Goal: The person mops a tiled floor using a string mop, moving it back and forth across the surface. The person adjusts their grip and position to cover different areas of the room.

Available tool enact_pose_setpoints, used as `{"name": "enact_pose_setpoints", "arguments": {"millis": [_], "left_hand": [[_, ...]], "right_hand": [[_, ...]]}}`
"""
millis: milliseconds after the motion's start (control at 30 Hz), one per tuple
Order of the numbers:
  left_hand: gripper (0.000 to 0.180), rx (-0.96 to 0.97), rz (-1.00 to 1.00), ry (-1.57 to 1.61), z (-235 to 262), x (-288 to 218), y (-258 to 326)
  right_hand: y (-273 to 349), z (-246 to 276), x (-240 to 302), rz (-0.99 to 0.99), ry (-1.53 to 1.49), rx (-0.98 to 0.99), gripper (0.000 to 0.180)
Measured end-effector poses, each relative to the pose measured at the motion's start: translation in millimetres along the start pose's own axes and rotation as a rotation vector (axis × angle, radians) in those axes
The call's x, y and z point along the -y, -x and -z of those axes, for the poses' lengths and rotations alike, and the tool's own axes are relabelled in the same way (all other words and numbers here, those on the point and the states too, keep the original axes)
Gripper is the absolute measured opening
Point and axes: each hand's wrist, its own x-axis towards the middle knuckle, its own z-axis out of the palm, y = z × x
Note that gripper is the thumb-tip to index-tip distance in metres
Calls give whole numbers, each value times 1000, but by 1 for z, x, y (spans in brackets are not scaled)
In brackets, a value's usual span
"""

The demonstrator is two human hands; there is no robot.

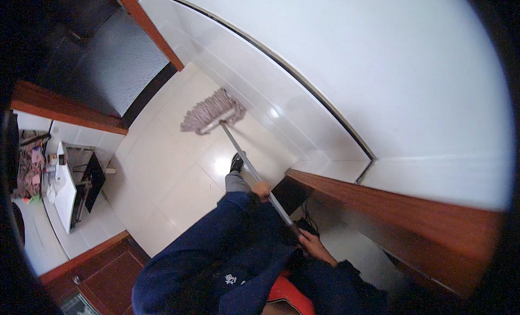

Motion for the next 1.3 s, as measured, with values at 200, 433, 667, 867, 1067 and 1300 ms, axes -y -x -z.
{"name": "enact_pose_setpoints", "arguments": {"millis": [200,433,667,867,1067,1300], "left_hand": [[32,207,-109,826,-54,-131,18],[34,580,484,1722,-9,-212,15],[27,-46,562,1474,106,-167,61],[20,-524,629,1677,202,-113,91],[27,-595,562,1905,213,-33,165],[35,-687,559,2322,146,-28,236]], "right_hand": [[102,68,-72,82,119,-1,42],[177,111,-38,38,22,104,45],[131,45,6,373,210,112,53],[44,-47,95,467,38,350,51],[-57,-152,173,585,346,358,44],[-188,-195,202,320,562,436,48]]}}
